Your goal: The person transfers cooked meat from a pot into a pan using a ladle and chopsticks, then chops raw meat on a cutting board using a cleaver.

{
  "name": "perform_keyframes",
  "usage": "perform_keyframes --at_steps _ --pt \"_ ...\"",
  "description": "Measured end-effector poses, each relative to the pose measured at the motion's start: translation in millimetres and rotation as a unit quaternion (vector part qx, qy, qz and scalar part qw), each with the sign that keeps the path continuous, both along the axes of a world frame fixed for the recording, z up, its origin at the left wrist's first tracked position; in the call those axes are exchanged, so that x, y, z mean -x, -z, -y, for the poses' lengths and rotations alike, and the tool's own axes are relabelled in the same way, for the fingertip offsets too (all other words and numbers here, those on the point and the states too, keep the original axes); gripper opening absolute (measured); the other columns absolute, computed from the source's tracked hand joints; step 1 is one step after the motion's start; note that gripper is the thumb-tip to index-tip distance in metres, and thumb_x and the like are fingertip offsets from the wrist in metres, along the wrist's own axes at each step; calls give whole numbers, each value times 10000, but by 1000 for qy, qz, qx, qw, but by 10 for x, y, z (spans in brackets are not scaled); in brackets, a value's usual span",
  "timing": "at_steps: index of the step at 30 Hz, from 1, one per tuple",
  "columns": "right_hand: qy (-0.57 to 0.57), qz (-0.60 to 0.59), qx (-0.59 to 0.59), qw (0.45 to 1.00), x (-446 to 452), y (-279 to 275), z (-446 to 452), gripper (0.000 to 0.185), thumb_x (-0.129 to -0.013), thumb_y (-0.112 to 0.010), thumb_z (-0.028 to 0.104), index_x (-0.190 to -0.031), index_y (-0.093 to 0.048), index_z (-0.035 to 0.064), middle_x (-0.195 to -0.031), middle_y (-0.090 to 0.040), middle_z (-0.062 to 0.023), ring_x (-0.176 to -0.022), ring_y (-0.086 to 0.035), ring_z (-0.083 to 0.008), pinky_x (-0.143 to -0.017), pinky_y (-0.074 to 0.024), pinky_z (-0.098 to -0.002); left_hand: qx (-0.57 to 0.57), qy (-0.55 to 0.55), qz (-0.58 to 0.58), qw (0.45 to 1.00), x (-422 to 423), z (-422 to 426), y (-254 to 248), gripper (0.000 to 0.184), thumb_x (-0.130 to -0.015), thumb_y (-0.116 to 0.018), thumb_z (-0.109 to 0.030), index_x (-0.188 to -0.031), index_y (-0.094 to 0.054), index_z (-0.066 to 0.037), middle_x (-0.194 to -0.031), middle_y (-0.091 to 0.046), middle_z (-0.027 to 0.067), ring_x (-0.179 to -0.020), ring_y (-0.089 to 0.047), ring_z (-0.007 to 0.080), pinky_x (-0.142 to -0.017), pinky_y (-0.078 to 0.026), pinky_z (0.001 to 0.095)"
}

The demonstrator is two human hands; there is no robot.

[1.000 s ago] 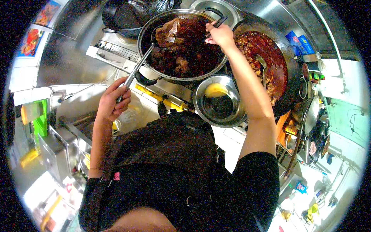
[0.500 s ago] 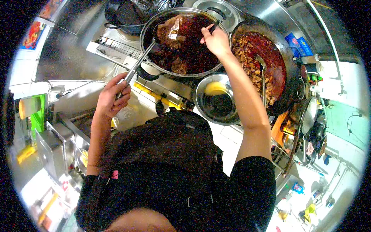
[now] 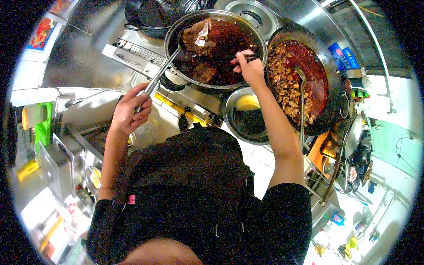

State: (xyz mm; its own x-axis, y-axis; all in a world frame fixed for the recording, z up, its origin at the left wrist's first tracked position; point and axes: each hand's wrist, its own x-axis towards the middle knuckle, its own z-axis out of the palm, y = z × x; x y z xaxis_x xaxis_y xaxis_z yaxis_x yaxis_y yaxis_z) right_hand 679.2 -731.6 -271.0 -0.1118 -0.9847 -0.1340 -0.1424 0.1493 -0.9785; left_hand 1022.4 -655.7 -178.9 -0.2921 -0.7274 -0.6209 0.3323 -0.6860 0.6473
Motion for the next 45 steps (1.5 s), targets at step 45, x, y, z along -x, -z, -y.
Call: perform_keyframes --at_steps 45 --pt "30 -19 -2 999 53 65 -134 231 -912 -480 278 -919 -528 52 -822 -669 -105 -454 -478 -83 -440 -405 -219 29 5 -7 1000 25 -31 -70 350 -896 -444 -112 -1240 -407 -62 -681 -402 26 -401 -297 32 -303 -224 155"
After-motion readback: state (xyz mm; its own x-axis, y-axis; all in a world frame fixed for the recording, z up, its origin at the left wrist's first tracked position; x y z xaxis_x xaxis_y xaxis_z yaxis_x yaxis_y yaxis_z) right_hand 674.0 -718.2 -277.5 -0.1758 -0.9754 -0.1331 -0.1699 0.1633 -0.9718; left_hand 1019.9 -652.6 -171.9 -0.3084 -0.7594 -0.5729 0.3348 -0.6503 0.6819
